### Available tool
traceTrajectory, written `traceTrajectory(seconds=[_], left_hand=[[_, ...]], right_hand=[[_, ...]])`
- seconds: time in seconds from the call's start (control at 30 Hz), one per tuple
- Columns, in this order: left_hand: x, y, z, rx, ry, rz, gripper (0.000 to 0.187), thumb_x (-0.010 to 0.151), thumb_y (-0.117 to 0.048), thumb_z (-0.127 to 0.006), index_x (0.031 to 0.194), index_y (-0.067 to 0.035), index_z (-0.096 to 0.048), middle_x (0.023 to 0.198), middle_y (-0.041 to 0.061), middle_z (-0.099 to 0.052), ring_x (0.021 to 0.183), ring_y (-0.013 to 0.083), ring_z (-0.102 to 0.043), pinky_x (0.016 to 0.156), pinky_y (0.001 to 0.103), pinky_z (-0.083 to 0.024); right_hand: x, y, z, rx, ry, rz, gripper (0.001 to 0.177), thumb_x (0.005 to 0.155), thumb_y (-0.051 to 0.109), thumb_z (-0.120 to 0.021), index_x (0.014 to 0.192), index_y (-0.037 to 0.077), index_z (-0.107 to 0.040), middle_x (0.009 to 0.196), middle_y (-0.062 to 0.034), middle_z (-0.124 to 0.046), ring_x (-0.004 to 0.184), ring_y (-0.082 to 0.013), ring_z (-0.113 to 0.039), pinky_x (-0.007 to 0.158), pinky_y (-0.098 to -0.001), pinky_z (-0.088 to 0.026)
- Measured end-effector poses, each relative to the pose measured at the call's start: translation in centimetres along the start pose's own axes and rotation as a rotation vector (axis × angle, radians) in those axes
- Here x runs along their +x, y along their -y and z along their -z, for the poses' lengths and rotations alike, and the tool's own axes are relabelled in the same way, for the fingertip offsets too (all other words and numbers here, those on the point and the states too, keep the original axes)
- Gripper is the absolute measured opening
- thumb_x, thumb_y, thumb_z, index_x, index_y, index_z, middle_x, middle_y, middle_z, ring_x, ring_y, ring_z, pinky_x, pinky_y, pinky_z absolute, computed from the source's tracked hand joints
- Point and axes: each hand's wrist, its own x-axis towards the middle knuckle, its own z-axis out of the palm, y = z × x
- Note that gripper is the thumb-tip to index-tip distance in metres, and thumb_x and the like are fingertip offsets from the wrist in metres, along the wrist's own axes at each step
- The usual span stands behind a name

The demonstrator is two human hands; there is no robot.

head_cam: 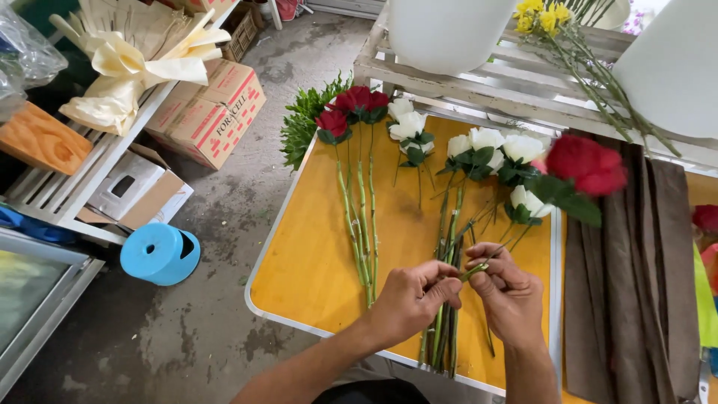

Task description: The person arranges red and white artificial roses on a yellow table. They pick up individual stems, adjust the flower heads, and group the stems together by hand.

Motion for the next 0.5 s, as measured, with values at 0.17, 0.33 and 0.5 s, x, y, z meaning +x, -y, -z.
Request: traceTrajectory(seconds=[0.17,0.33,0.5], left_hand=[[0.2,0.9,-0.5,0.046,-0.093,0.018,0.022,0.093,-0.027,-0.076,0.083,-0.009,-0.067,0.076,0.001,-0.059,0.066,0.0126,-0.050,0.061,0.032,-0.041],[0.6,0.9,-0.2,-0.295,0.051,0.124,0.028,0.106,-0.021,-0.061,0.087,-0.002,-0.066,0.062,0.006,-0.058,0.050,0.0126,-0.054,0.047,0.028,-0.045],[0.7,1.3,-0.1,-0.425,0.062,0.222,0.027,0.108,-0.021,-0.056,0.097,0.002,-0.066,0.086,0.011,-0.071,0.056,0.0135,-0.058,0.049,0.028,-0.052]], right_hand=[[0.2,0.1,-0.1,-0.072,-0.030,-0.014,0.020,0.096,0.022,-0.071,0.089,0.004,-0.070,0.103,-0.0084,-0.063,0.117,-0.0261,-0.057,0.090,-0.0465,-0.051],[1.2,-0.4,-1.2,0.172,-0.013,-0.084,0.024,0.098,0.024,-0.071,0.099,0.000,-0.070,0.103,-0.0142,-0.064,0.100,-0.0213,-0.062,0.079,-0.0308,-0.051],[2.5,-1.2,-2.0,0.057,-0.135,-0.117,0.020,0.097,0.015,-0.072,0.089,-0.002,-0.065,0.085,-0.0137,-0.069,0.068,-0.0156,-0.056,0.057,-0.0282,-0.047]])
